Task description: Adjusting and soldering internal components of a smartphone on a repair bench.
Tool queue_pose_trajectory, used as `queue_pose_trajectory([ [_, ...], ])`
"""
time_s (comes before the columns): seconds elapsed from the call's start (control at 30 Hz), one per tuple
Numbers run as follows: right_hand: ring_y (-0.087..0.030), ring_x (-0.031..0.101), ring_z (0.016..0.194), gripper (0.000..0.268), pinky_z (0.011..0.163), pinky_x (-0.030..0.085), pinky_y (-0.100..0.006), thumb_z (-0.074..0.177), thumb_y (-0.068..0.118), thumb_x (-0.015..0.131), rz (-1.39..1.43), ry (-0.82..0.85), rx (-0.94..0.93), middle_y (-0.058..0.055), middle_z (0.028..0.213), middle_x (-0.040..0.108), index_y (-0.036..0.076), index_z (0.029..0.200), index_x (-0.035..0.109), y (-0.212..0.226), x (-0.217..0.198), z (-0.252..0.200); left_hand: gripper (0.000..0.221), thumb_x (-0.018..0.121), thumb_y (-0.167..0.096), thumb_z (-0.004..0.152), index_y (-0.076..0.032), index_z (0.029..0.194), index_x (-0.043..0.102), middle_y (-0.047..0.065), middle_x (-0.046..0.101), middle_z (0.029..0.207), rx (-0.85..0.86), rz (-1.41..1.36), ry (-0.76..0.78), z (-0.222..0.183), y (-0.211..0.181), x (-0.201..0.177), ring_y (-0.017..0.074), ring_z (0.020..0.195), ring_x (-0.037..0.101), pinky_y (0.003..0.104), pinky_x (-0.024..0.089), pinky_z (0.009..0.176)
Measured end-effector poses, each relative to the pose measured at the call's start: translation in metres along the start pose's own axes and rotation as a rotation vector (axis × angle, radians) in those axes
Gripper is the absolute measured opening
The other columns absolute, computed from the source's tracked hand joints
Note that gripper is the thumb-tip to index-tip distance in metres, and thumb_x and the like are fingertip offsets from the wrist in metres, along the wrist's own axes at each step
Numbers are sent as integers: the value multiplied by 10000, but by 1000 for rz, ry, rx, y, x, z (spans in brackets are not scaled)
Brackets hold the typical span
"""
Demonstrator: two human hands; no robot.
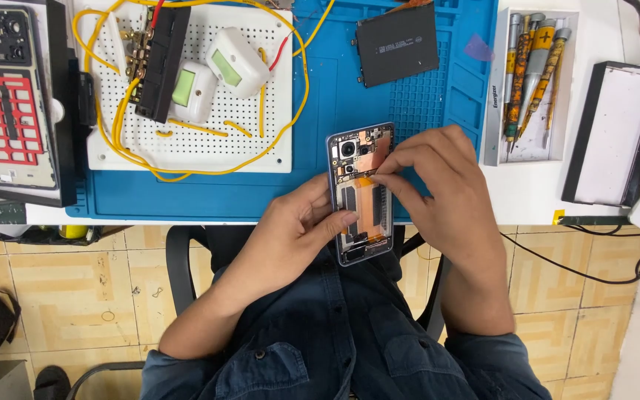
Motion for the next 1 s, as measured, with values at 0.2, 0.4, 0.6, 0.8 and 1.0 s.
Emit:
queue_pose_trajectory([
  [0.2,-286,649,1040,186,878,545,-389,993,8,930,-123,-116,-139,-38,1073,724,76,1126,820,10,-3,-3,565,653,-36,1097,55,1632,493,301,745,1425,1,-25,-11,2,8,-2,378,1305,738,479,661,1047],
  [0.4,-279,668,967,189,831,547,-401,954,-21,971,-218,-249,-243,-58,1046,777,70,1095,885,18,2,-10,570,652,-21,1095,59,1635,488,299,740,1435,8,-42,-15,1,9,-1,371,1326,724,473,646,1069],
  [0.6,-278,682,939,159,818,516,-400,972,-30,956,-286,-355,-302,-60,1046,811,86,1069,906,27,6,-14,578,653,-27,1098,57,1643,481,310,730,1445,24,-45,-22,-1,14,-3,375,1333,717,483,640,1077],
  [0.8,-270,685,990,140,851,477,-401,994,10,931,-333,-306,-296,-44,1073,819,120,1079,912,25,4,-16,589,653,-30,1099,74,1646,465,320,729,1436,20,-50,-25,0,14,-3,364,1320,724,476,649,1049],
  [1.0,-320,537,1041,56,930,420,-452,1167,85,775,-251,43,-183,-93,1169,650,117,1178,730,21,-3,5,462,648,-131,1102,-59,1554,581,60,769,1408,-131,10,33,-2,-3,0,138,1329,722,311,612,1158],
])
Point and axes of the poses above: each hand's wrist, its own z-axis towards the middle knuckle, its own x-axis out of the palm, y = z × x, the point moved 7 cm from there along z, towards the middle knuckle
